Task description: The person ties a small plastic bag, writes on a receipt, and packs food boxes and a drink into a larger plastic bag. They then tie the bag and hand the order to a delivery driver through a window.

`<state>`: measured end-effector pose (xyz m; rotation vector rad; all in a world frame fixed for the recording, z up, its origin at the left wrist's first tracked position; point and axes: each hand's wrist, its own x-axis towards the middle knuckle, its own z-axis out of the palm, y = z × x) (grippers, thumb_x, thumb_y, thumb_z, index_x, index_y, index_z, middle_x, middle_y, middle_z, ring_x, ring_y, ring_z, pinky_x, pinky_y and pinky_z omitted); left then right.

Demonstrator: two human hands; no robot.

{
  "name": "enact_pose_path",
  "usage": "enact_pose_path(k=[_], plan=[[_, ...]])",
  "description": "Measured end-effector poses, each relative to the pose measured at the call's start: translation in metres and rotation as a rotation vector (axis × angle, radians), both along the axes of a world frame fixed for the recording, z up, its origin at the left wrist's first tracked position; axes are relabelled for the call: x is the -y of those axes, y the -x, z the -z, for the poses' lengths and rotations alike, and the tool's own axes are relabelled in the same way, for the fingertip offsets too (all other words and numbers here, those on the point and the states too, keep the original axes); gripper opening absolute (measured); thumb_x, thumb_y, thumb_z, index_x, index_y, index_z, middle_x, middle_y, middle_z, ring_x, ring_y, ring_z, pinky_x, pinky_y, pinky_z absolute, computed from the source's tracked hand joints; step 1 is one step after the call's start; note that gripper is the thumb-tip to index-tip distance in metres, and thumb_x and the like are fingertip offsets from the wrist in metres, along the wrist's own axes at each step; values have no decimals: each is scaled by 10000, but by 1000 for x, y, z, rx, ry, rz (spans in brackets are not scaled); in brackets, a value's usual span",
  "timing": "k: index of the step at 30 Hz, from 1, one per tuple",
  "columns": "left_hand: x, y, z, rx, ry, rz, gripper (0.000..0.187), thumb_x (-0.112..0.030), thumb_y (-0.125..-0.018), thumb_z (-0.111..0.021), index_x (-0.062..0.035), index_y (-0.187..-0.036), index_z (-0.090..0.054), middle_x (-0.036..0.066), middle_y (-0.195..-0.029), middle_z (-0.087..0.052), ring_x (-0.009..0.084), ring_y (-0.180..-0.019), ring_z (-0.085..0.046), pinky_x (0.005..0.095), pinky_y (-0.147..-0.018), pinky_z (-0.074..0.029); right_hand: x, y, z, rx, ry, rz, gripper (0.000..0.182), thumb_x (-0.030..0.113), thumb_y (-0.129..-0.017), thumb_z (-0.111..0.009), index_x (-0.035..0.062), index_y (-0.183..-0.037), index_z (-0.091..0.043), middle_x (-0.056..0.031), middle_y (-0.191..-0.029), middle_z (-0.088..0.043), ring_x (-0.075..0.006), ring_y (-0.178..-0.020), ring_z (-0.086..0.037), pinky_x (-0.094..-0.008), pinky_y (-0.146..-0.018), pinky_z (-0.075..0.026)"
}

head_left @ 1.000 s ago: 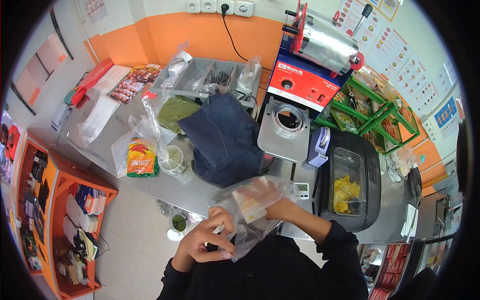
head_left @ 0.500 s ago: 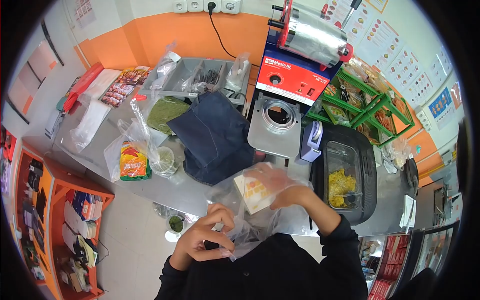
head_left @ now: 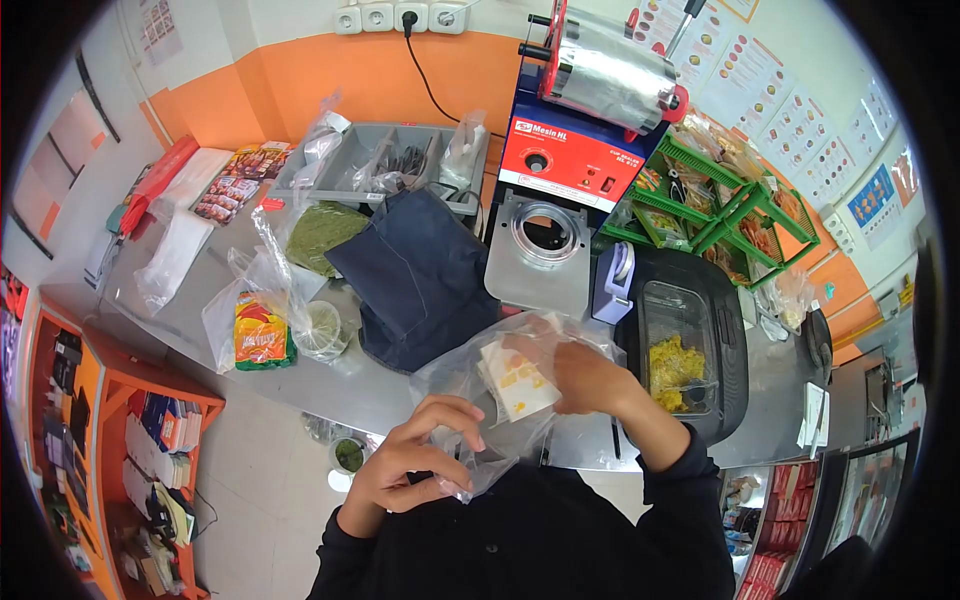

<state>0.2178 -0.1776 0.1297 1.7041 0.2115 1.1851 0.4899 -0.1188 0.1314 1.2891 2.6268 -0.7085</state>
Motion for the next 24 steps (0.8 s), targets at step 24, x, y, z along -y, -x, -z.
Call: enact_pose_path(k=[24], plan=[[0, -3, 11, -12, 45, 41, 58, -84, -769, -642, -55, -790, -688, 124, -1022, -569, 341, -1108, -507, 457, -942, -386, -22, 8, 55, 159, 129, 104, 1294, 11, -420, -821, 309, -1484, -147, -145, -1490, -186, -427, -1341, -264, -506, -1077, -342]])
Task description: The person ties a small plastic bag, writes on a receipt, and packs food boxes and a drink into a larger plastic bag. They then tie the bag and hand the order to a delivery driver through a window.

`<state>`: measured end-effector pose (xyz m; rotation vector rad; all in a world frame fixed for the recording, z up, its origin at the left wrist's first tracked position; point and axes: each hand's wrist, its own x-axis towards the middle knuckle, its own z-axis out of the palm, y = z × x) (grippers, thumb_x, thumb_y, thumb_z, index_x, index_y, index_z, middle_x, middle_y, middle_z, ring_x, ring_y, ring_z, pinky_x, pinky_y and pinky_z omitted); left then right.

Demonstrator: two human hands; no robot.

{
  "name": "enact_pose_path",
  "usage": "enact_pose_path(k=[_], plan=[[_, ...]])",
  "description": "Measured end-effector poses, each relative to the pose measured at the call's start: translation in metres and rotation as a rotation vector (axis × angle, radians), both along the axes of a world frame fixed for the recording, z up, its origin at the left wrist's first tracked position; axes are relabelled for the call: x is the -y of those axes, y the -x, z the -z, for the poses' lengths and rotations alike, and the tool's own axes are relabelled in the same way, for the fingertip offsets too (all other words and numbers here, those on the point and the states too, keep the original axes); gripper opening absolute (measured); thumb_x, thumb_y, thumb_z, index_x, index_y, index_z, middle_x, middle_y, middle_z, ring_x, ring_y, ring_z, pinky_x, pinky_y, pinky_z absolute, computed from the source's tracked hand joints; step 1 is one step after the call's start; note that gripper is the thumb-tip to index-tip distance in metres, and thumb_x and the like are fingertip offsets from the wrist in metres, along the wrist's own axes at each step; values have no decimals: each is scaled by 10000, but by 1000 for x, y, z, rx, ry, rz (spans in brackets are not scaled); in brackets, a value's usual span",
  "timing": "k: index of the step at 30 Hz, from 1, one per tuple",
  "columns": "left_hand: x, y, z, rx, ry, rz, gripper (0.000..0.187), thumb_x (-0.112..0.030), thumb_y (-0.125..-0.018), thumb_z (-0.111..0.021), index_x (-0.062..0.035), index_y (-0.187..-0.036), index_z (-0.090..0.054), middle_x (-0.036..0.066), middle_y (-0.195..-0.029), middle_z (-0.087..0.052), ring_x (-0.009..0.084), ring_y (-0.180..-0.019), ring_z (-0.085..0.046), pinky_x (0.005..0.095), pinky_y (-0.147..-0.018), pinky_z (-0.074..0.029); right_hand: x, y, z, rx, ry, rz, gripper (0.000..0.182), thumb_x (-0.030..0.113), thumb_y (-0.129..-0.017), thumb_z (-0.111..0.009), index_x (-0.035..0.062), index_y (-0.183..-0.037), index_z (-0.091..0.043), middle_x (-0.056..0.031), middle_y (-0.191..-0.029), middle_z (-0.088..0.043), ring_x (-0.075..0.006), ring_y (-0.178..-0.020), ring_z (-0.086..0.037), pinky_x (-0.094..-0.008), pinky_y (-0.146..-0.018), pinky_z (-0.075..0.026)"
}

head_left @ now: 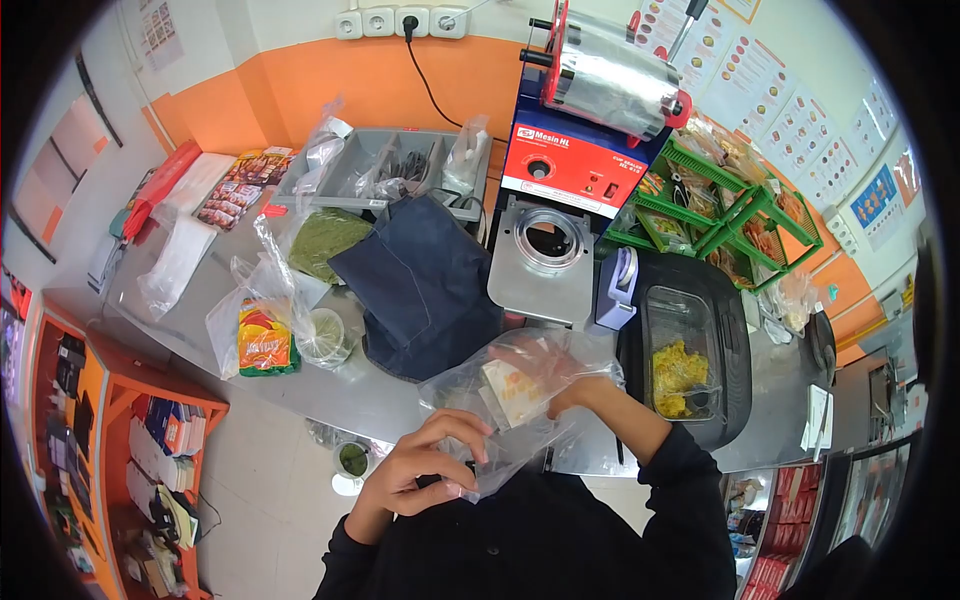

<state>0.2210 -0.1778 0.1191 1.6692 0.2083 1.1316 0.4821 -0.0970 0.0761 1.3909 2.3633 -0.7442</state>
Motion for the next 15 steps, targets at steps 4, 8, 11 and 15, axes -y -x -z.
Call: enact_pose_path(k=[4, 8, 11, 15], plan=[[1, 2, 2, -49, 6, -113, 82, -89, -754, -645, -63, -800, -707, 135, -1067, -577, 343, -1111, -506, 459, -956, -373, 1, -2, 14, -19, -59, -123, 1360, -8, -461, -817, 415, -1483, -27, -146, -1498, -183, -460, -1328, -282, -509, -1050, -392], [3, 4, 16, 32, 47, -98, 103, -117, -747, -640, -66, -801, -711, 153, -1076, -586, 350, -1118, -499, 468, -966, -364, 10, 5, 22, -168, 61, -72, 1340, 55, -466, -845, 342, -1498, -39, -172, -1499, -148, -451, -1357, -218, -519, -1098, -307], [5, 9, 18, 53, 107, -170, 113, -149, -721, -653, -79, -786, -714, 162, -1054, -593, 352, -1115, -500, 464, -968, -359, 17, 18, 18, -342, 101, -48, 1330, 124, -483, -864, 286, -1506, -29, -198, -1495, -131, -449, -1376, -176, -503, -1125, -259], [2, 20, 19, 87, 26, -188, 185, -184, -773, -606, -55, -859, -705, 175, -1063, -601, 369, -1114, -502, 474, -971, -354, 20, 27, 34, -638, 91, 71, 1337, 252, -523, -894, 175, -1507, 7, -241, -1490, -114, -436, -1390, -152, -472, -1127, -248]])
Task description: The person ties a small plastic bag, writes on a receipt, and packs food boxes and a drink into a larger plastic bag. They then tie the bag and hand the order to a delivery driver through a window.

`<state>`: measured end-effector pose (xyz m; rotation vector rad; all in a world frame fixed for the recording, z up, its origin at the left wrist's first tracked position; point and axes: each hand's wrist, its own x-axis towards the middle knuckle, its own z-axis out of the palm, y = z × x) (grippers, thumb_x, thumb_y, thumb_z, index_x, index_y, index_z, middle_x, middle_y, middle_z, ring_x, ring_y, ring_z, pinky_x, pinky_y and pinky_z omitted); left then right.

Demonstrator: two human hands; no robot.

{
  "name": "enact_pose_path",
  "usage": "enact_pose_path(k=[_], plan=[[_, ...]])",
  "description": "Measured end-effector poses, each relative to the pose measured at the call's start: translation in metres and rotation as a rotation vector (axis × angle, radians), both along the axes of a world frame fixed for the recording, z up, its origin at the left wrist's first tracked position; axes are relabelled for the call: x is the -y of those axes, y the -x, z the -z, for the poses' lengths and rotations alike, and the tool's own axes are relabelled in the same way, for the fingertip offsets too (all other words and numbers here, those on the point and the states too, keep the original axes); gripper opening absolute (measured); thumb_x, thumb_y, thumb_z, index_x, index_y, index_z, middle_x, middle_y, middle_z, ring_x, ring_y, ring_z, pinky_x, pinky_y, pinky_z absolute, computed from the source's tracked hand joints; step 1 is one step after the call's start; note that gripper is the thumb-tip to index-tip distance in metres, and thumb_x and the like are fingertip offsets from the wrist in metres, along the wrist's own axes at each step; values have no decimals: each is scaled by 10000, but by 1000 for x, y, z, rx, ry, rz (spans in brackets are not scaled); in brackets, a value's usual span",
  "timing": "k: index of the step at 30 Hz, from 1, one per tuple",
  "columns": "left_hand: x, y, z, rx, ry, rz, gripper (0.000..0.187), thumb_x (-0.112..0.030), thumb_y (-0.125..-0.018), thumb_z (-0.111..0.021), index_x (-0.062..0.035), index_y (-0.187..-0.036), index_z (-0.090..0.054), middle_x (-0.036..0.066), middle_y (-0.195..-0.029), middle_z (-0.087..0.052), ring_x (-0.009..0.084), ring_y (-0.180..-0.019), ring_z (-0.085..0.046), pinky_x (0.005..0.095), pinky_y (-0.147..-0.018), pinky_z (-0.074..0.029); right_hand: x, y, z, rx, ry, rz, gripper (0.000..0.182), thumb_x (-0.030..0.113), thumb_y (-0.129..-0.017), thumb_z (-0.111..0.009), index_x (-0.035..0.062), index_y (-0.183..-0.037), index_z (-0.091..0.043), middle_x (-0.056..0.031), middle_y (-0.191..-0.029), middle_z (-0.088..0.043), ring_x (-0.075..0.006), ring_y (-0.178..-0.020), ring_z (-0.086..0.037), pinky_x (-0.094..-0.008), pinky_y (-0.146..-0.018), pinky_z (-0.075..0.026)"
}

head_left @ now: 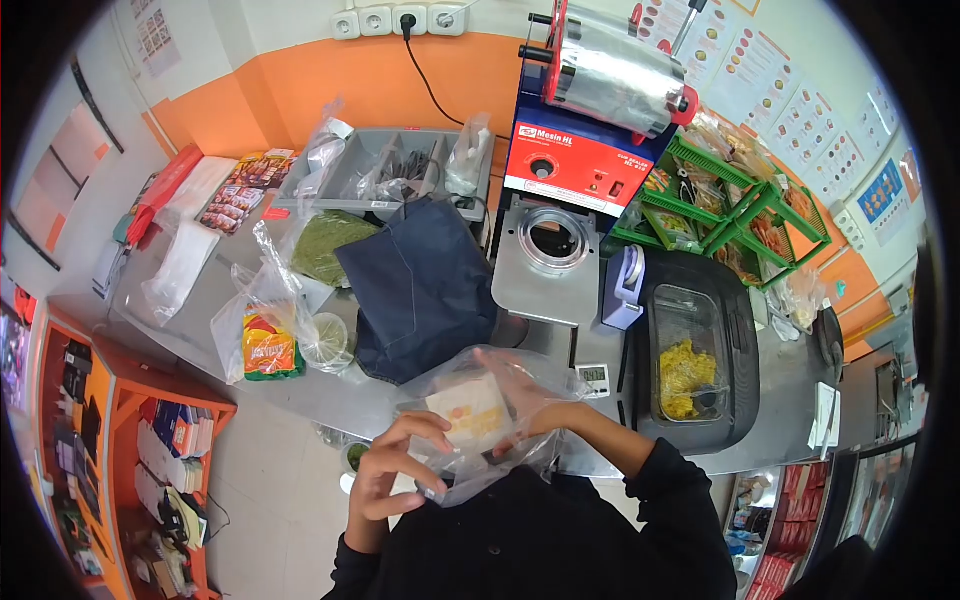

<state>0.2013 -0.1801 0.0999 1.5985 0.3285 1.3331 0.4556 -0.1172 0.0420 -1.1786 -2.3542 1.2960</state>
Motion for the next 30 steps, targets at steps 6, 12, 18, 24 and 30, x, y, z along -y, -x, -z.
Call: enact_pose_path(k=[6, 12, 18, 24, 30], plan=[[-55, 39, 69, -117, 538, -495, 489, -404, -946, -440, 14, -1114, -632, 156, -1173, -603, 259, -1160, -511, 399, -995, -369, 8, -11, 55, -130, 162, 301, 1101, 505, -725, -735, -30, -1464, -118, -268, -1469, -243, -389, -1379, -247, -398, -1131, -234], [-88, 32, 119, -640, 982, 39, 707, -554, -995, -211, -1, -1287, -542, 142, -1321, -536, 250, -1266, -447, 344, -1105, -247, 9, -4, 59, 124, 288, 548, 793, 651, -898, -311, -19, -1273, -508, -252, -1285, -518, -371, -1206, -486, -402, -1030, -347], [-85, 30, 128, -736, 1029, 143, 785, -637, -952, -228, -10, -1361, -465, 140, -1395, -453, 252, -1318, -378, 344, -1106, -245, 11, 5, 86, 151, 428, 665, 475, 436, -931, -484, 36, -1163, -594, -216, -1238, -544, -315, -906, -623, -408, -738, -497], [-52, 20, 222, -127, 1143, -10, 660, -567, -968, -318, 20, -1165, -549, 158, -1148, -584, 236, -1095, -553, 369, -965, -432, 30, 36, 68, 195, 334, 688, 437, 382, -831, -627, 19, -1074, -634, -222, -999, -652, -355, -958, -625, -414, -827, -482], [-27, -3, 223, 299, 1180, -234, 545, -446, -988, -320, 8, -1136, -583, 141, -999, -652, 238, -876, -638, 354, -805, -515, 28, 32, 64, 46, 372, 544, 355, 274, -889, -524, 7, -1102, -620, -240, -1088, -621, -393, -1029, -590, -420, -901, -461]])
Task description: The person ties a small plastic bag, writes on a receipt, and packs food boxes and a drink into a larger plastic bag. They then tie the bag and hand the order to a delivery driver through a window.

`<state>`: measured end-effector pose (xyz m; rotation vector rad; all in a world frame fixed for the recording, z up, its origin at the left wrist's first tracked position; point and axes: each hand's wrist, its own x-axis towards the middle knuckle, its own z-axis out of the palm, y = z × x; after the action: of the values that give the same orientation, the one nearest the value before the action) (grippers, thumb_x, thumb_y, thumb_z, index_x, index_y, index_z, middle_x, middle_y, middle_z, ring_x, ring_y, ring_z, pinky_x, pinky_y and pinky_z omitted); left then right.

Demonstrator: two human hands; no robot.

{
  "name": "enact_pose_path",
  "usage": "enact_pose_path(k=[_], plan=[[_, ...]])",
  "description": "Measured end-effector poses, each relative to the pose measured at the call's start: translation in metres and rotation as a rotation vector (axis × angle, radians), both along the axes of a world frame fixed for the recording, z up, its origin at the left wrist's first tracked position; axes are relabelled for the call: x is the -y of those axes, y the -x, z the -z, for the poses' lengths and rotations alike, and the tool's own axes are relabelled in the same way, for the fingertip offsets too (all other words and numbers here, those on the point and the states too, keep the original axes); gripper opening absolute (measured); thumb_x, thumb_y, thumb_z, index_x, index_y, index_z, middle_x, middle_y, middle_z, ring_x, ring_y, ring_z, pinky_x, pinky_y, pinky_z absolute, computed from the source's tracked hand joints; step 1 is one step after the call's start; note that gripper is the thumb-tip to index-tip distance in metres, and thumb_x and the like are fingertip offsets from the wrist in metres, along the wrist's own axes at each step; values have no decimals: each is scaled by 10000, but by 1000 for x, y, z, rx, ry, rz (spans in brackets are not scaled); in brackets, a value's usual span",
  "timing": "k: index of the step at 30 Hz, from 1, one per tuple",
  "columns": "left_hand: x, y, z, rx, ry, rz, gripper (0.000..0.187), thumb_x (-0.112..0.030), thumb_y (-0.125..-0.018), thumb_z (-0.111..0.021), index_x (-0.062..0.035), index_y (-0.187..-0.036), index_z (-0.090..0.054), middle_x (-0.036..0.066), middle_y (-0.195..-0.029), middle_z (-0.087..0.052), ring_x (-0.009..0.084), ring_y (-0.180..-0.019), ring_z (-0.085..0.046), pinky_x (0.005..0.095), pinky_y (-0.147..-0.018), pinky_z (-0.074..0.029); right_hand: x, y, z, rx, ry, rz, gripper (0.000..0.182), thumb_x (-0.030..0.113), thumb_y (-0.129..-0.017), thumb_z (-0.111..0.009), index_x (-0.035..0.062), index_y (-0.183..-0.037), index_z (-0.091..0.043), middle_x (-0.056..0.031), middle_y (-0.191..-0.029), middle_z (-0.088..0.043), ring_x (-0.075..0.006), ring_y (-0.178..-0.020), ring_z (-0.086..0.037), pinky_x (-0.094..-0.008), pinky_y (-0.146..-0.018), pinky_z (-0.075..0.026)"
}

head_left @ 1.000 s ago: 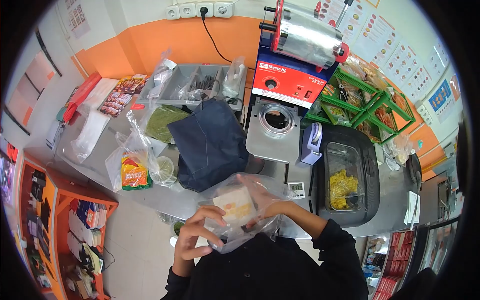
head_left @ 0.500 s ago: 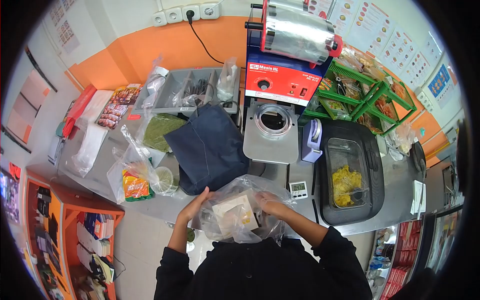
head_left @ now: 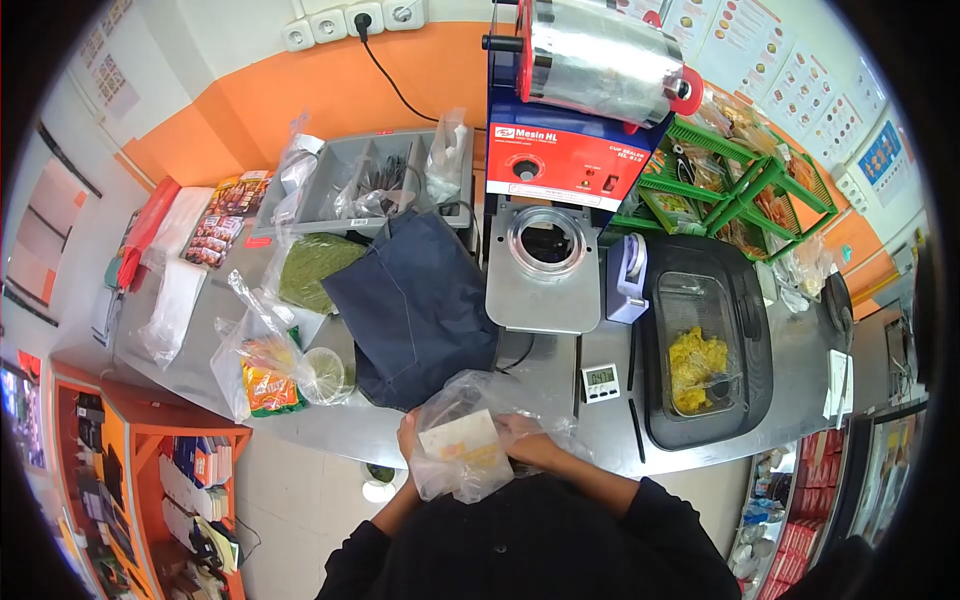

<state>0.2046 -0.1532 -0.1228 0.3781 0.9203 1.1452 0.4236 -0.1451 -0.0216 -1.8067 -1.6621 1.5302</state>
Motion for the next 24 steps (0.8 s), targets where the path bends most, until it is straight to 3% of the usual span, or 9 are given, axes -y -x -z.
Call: enact_pose_path(k=[2, 4, 7, 9, 13, 16, 19, 21, 24], plan=[[-4, 7, 2, -360, -140, 13, 531, -429, -982, -322, 5, -1138, -586, 157, -1044, -644, 241, -933, -624, 373, -851, -481, 5, -9, -18, 0, 24, -88, 339, 239, -897, -499, 9, -1122, -608, -238, -1141, -601, -391, -1044, -582, -419, -899, -464], [-11, 10, -27, -678, -369, -61, 513, -423, -968, -359, -1, -1149, -586, 173, -1137, -616, 244, -1075, -567, 404, -945, -393, 19, -20, -51, 355, -621, -334, 360, 207, -885, -528, -3, -1175, -559, -241, -1238, -529, -397, -1076, -557, -433, -905, -456], [-14, 0, -139, -607, -599, -254, 534, -445, -938, -427, 3, -1198, -558, 162, -1218, -579, 240, -1177, -506, 426, -1005, -321, 25, -41, -127, 175, -402, -442, 477, 267, -839, -615, -23, -1202, -508, -250, -1273, -474, -420, -1078, -536, -465, -903, -446], [-9, -13, -181, -546, -737, -351, 575, -464, -917, -467, 9, -1238, -531, 147, -1248, -560, 236, -1197, -486, 433, -1017, -304, 36, -45, -158, 554, -778, -130, 546, 301, -791, -681, -50, -1169, -503, -241, -1251, -482, -406, -1037, -551, -473, -843, -463], [-2, -10, -212, -864, -1180, 254, 428, -283, -770, -715, -37, -1109, -630, 95, -1050, -617, 266, -1034, -529, 399, -941, -319, 50, -76, -106, 944, -624, -77, 506, 320, -749, -732, -36, -1076, -581, -200, -1122, -576, -347, -951, -593, -448, -803, -471], [0, 9, -210, -991, -1351, 512, 332, -198, -672, -766, -59, -957, -665, 54, -837, -590, 264, -837, -521, 363, -850, -341, 40, -101, -112, 687, -338, -253, 458, 356, -751, -739, 4, -1024, -632, -140, -957, -631, -294, -837, -604, -370, -757, -482], [17, 21, -206, -496, -1099, 200, 181, -162, -698, -701, -91, -827, -595, 57, -808, -543, 249, -820, -460, 380, -819, -339, 12, -77, -184, 200, -146, -56, 333, 300, -808, -723, 1, -951, -680, -142, -898, -676, -251, -885, -635, -344, -859, -462], [22, 16, -205, -508, -1101, 78, 199, -195, -717, -694, -128, -844, -556, 36, -768, -482, 219, -776, -421, 385, -801, -336, 5, -57, -193, -538, -73, -38, 261, 244, -873, -669, 8, -986, -672, -118, -964, -683, -187, -916, -633, -304, -842, -467], [25, 9, -196, -647, -1179, -53, 271, -331, -777, -678, -168, -851, -475, 28, -796, -366, 188, -732, -342, 392, -797, -333, 15, 5, -183, -847, -69, -61, 280, 261, -863, -688, 9, -979, -654, -74, -923, -662, -145, -876, -601, -292, -788, -460]])
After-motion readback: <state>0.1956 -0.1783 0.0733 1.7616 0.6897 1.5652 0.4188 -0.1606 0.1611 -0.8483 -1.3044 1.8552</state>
